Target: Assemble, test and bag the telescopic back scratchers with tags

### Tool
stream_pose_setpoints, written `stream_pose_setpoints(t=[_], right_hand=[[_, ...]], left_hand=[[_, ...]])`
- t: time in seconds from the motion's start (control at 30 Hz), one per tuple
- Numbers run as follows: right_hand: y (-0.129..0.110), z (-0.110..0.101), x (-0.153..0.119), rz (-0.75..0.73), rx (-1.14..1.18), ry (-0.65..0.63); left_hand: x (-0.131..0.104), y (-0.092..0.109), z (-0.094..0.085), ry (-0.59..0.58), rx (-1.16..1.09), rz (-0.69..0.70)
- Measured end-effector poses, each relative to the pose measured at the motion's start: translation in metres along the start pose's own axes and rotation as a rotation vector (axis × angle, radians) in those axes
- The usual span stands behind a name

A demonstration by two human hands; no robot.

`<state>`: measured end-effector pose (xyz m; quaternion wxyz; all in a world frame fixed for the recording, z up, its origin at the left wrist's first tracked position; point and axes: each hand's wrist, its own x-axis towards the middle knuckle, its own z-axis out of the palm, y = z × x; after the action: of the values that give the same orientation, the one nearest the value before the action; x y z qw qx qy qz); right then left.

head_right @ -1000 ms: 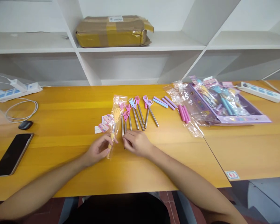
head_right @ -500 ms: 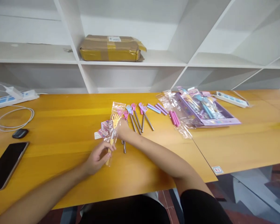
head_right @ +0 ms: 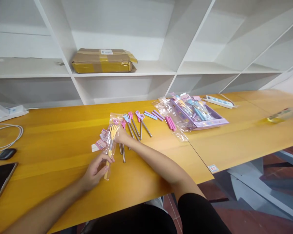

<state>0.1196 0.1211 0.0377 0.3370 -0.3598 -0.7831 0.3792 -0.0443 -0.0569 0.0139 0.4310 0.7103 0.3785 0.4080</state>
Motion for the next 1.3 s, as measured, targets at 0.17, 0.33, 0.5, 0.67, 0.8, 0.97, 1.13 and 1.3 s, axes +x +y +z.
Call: stream_pose_setpoints(t=[0.17, 0.33, 0.5, 0.67, 0.8, 0.97, 1.13, 1.3], right_hand=[[0.0, -0.041, -0.031, 0.077, 0.012, 0.122], [0.008, -0.073, -0.075, 0.169, 0.111, 0.317], [0.024, -0.079, -0.103, -0.245, -0.168, 0.626], [0.024, -0.077, -0.11, -0.513, -0.479, 0.618], [0.018, -0.078, -0.109, -0.523, -0.495, 0.573], [0.016, -0.085, -0.11, -0.51, -0.353, 0.505], [0.014, -0.077, -0.115, -0.208, -0.007, 0.408], [0.016, -0.062, -0.117, -0.063, 0.283, 0.364]], left_hand=[[-0.002, -0.003, 0.001, -0.002, -0.161, -0.027], [0.001, 0.001, 0.004, -0.049, -0.187, -0.115], [0.005, 0.0, 0.006, -0.118, -0.161, -0.201], [0.006, -0.001, 0.005, -0.194, 0.041, -0.218], [0.005, 0.003, 0.005, -0.249, 0.235, -0.101], [0.004, 0.004, 0.007, -0.286, 0.289, -0.023], [0.005, 0.009, 0.005, -0.308, 0.251, -0.016], [0.009, 0.013, 0.002, -0.345, -0.018, -0.026]])
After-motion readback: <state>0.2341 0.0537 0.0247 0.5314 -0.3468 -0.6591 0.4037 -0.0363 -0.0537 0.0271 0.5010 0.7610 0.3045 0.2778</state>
